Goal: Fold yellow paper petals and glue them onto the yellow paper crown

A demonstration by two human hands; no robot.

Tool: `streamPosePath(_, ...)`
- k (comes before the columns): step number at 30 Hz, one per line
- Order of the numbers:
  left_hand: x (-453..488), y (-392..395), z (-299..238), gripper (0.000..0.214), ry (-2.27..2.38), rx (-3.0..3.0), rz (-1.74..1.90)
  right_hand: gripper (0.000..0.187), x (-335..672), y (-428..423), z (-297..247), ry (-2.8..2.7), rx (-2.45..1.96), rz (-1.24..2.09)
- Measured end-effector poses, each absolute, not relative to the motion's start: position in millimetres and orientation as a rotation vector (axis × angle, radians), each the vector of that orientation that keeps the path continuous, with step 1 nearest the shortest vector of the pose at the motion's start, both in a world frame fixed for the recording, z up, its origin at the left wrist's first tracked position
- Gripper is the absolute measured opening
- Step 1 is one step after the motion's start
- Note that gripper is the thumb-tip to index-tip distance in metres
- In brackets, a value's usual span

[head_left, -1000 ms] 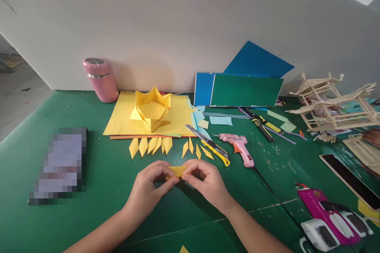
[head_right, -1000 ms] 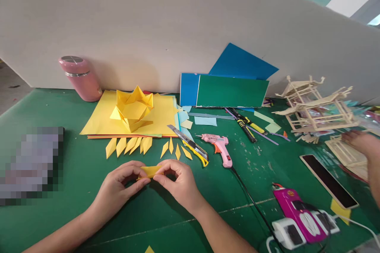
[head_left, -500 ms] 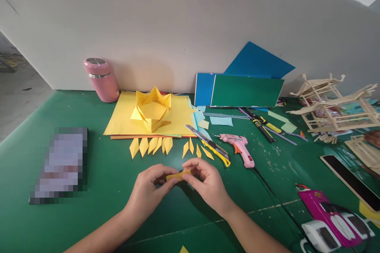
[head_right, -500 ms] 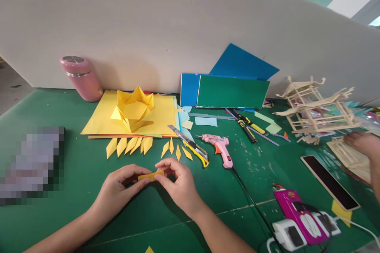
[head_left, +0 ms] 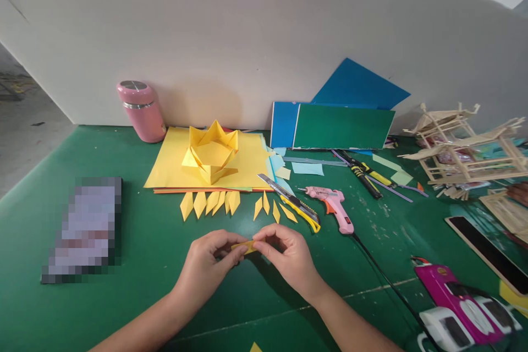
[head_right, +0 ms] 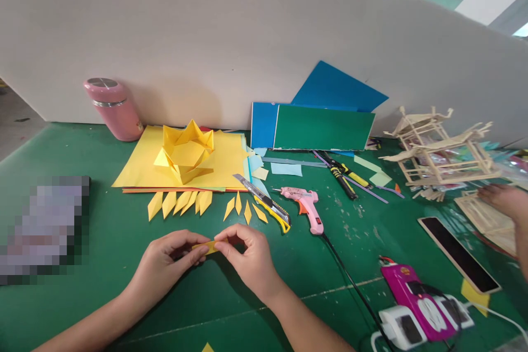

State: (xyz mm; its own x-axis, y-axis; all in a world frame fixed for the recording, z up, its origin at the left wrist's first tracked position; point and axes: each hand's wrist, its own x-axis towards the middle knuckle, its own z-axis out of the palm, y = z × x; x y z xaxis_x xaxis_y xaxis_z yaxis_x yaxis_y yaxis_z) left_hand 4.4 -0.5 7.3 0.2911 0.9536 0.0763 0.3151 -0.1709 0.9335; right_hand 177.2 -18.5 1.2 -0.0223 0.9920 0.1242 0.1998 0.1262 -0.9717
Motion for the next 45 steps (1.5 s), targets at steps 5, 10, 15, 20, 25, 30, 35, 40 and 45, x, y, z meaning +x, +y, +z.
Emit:
streamPosePath(5,4.2,0.9,6.3,0.013,1.151,1.746,0.924,0.008,176.8,-18.2,1.0,-1.429,-1.257,1.006)
streamPosePath(10,5.1,1.8,4.9,0.013,1.094,1.886,0.980,0.007,176.1,-18.5,0.6,-1.485,-1.252,0.998)
streamPosePath(15,6.5,0.0,5.9,0.010,1.130,1.913,0.918,0.006,175.0,-19.0,0.7,-1.556,-1.277,0.981)
streamPosePath(20,6.4,-1.3,7.1,0.012,1.125,1.874,0.876,0.018,174.4,-17.7,-1.5,-1.445,-1.275,1.117)
streamPosePath(25,6.5,0.5,5.8,0.011,1.163,1.628,0.952,0.031,176.4,-14.2,0.9,-1.305,-1.241,1.335)
streamPosePath(30,7.2,0.4,7.8,0.011,1.128,1.636,0.962,0.027,176.3,-14.3,5.4,-1.391,-1.280,1.357)
streamPosePath(35,6.3,0.3,8.1,0.011,1.099,1.802,0.925,0.027,177.9,-15.8,3.9,-1.488,-1.358,1.187)
streamPosePath(40,5.2,0.8,6.4,0.016,1.081,1.946,0.914,0.024,180.5,-15.3,-0.1,-1.677,-1.436,0.829)
streamPosePath(45,2.5,2.4,4.1,0.022,1.041,2.102,0.933,0.024,179.9,-14.3,-1.1,-1.819,-1.476,0.641)
